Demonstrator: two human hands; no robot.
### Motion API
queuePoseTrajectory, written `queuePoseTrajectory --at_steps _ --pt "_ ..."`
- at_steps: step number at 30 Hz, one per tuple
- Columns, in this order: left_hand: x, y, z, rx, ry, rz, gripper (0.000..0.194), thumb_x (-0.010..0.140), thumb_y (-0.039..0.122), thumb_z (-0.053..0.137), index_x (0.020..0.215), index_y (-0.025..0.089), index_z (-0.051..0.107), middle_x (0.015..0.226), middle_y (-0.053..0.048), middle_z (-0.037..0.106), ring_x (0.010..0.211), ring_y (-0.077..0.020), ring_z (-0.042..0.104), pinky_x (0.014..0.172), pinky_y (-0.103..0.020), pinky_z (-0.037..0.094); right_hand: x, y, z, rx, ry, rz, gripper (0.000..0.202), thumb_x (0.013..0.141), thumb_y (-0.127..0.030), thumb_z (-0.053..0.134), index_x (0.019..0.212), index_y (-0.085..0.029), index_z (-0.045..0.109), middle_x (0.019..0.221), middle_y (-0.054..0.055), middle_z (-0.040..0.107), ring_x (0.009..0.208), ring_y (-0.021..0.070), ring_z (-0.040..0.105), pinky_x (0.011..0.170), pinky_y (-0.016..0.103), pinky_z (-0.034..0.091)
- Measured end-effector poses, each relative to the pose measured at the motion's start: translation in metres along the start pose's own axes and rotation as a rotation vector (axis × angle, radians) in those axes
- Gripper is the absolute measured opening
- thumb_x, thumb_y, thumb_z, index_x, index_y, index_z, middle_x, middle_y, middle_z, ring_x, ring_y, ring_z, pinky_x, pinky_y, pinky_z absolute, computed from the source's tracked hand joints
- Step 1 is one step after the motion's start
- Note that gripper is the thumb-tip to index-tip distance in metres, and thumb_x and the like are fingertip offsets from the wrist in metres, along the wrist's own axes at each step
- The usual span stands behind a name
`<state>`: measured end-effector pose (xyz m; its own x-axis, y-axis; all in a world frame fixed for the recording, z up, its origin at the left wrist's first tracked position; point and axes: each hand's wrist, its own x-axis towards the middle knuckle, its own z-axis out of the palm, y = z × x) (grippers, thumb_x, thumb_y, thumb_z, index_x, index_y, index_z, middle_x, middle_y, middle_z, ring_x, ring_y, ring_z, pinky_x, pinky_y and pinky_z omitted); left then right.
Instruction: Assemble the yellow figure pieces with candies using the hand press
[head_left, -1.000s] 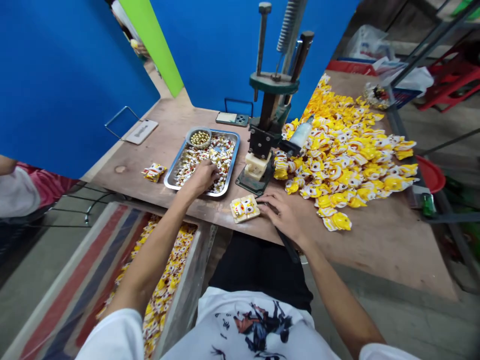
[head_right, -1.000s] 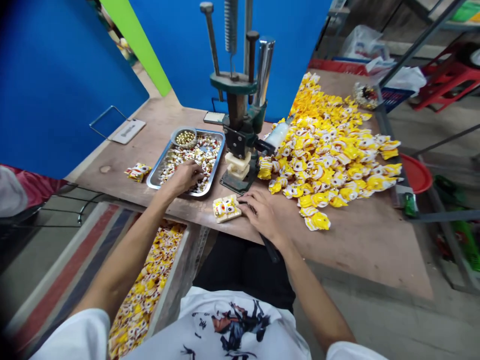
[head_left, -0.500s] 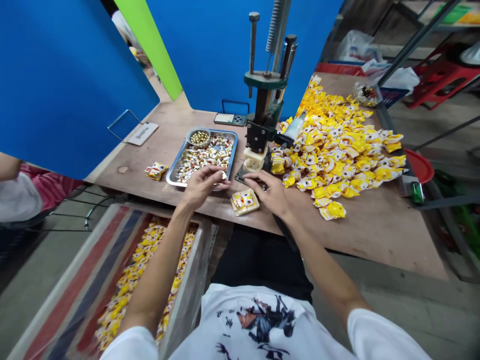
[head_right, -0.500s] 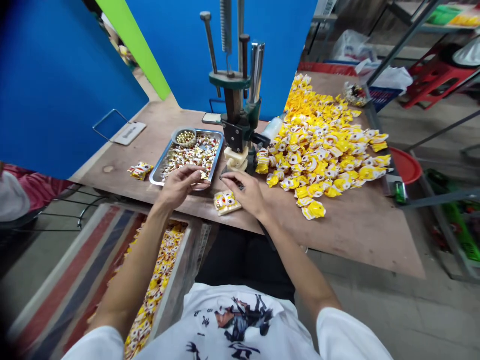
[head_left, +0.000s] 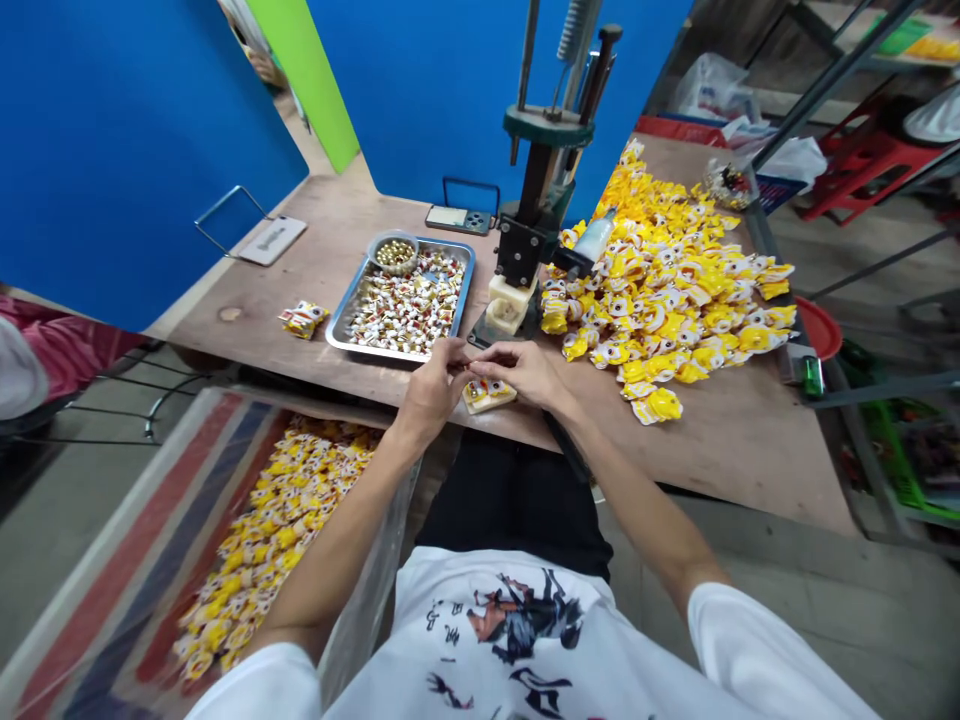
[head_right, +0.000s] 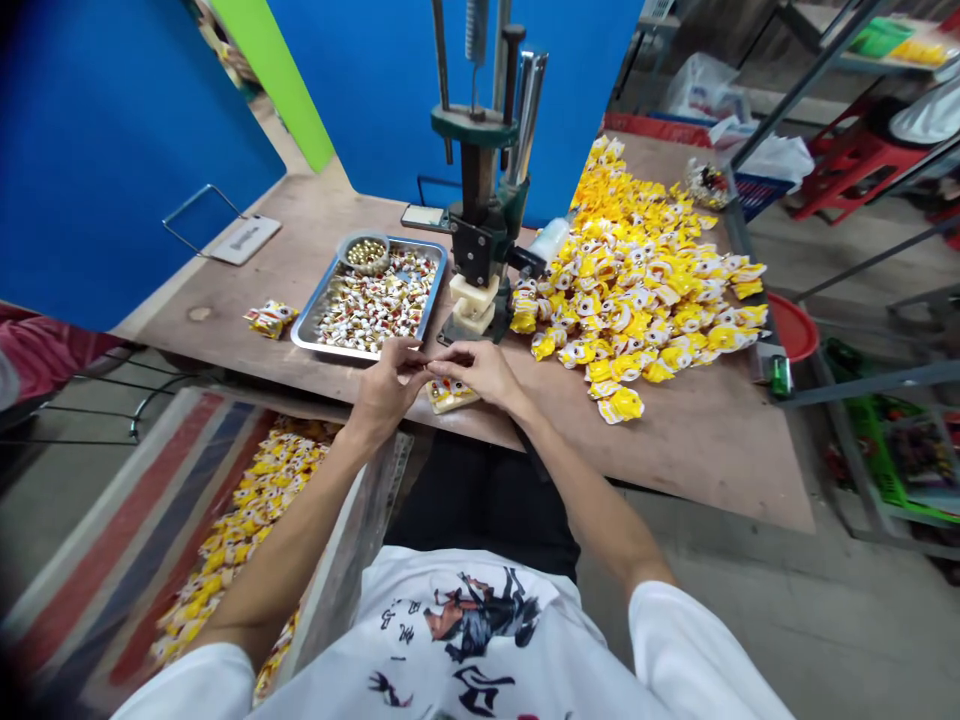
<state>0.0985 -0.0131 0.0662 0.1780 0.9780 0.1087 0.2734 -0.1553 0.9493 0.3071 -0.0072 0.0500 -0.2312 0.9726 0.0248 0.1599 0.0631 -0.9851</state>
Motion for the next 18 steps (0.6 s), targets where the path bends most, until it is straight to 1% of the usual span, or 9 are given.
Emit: queuePoseTrajectory --at_steps 2,3,4,6,8,10,12,14,18 --pt "0.001 -0.004 -0.002 0.016 -0.022 -0.010 0.057 0.075 0.027 0.100 0.123 0.027 0.069 0.099 -0.001 0.077 0.092 -0.0209 0.074 0.091 -0.029 0.059 0.006 0.007 -0.004 -0.110 -0.016 -0.047 0.045 0.089 -0.063 0.085 0.099 -0.019 0.089 0.092 0.005 0.082 0.083 0.0188 0.070 0.075 0.029 0.052" --pt "0.002 -0.007 -0.003 0.011 -0.018 -0.015 0.057 0.075 0.029 0.100 0.122 0.026 0.069 0.098 -0.001 0.076 0.090 -0.0200 0.073 0.088 -0.028 0.058 0.009 0.010 -0.006 -0.170 -0.013 -0.071 0.043 0.090 -0.062 0.085 0.098 -0.020 0.090 0.092 0.005 0.081 0.083 0.0182 0.068 0.075 0.029 0.050" --pt "0.001 -0.010 -0.004 -0.007 -0.005 -0.030 0.052 0.077 0.033 0.099 0.119 0.025 0.070 0.096 -0.001 0.076 0.086 -0.0191 0.072 0.084 -0.027 0.058 0.011 0.014 -0.007 -0.224 -0.007 -0.090 0.042 0.090 -0.062 0.085 0.096 -0.021 0.091 0.091 0.005 0.079 0.082 0.0175 0.067 0.075 0.029 0.048" --pt "-0.001 -0.019 -0.007 -0.072 0.005 -0.105 0.036 0.087 0.046 0.090 0.106 0.022 0.072 0.087 -0.002 0.075 0.073 -0.0169 0.067 0.070 -0.025 0.054 0.015 0.021 -0.008 -0.291 0.001 -0.103 0.042 0.091 -0.062 0.085 0.096 -0.022 0.092 0.088 0.005 0.076 0.079 0.0163 0.063 0.073 0.029 0.046" --pt "-0.004 -0.026 -0.008 -0.171 -0.045 -0.210 0.038 0.093 0.057 0.081 0.092 0.020 0.072 0.075 -0.003 0.071 0.059 -0.0145 0.060 0.058 -0.025 0.048 0.017 0.027 -0.009 -0.312 0.002 -0.094 0.045 0.091 -0.066 0.084 0.097 -0.022 0.093 0.087 0.005 0.073 0.078 0.0162 0.062 0.071 0.029 0.045" --pt "-0.005 -0.030 -0.008 -0.283 -0.123 -0.300 0.043 0.091 0.060 0.082 0.085 0.018 0.073 0.069 -0.003 0.069 0.054 -0.0128 0.056 0.053 -0.024 0.044 0.017 0.032 -0.010 -0.321 -0.009 -0.083 0.049 0.092 -0.069 0.082 0.099 -0.023 0.093 0.088 0.006 0.072 0.079 0.0168 0.063 0.071 0.029 0.045" --pt "-0.002 -0.030 -0.007 -0.367 -0.150 -0.370 0.040 0.082 0.054 0.090 0.082 0.017 0.076 0.069 -0.004 0.070 0.055 -0.0120 0.057 0.054 -0.024 0.045 0.016 0.034 -0.011 -0.331 -0.026 -0.078 0.048 0.092 -0.070 0.081 0.099 -0.023 0.093 0.089 0.006 0.071 0.080 0.0174 0.063 0.072 0.029 0.046" --pt "0.005 -0.029 -0.007 -0.413 -0.157 -0.457 0.035 0.076 0.046 0.093 0.079 0.016 0.077 0.069 -0.004 0.071 0.056 -0.0112 0.058 0.055 -0.023 0.046 0.016 0.036 -0.012 -0.335 -0.037 -0.076 0.045 0.092 -0.067 0.083 0.098 -0.024 0.093 0.090 0.006 0.071 0.082 0.0176 0.064 0.073 0.029 0.047" --pt "0.018 -0.029 -0.007 -0.485 -0.205 -0.627 0.022 0.071 0.030 0.089 0.075 0.013 0.077 0.068 -0.006 0.071 0.056 -0.0095 0.059 0.053 -0.020 0.047 0.017 0.038 -0.008 -0.322 -0.025 -0.074 0.038 0.094 -0.061 0.084 0.097 -0.023 0.092 0.092 0.005 0.070 0.084 0.0173 0.064 0.074 0.029 0.047"
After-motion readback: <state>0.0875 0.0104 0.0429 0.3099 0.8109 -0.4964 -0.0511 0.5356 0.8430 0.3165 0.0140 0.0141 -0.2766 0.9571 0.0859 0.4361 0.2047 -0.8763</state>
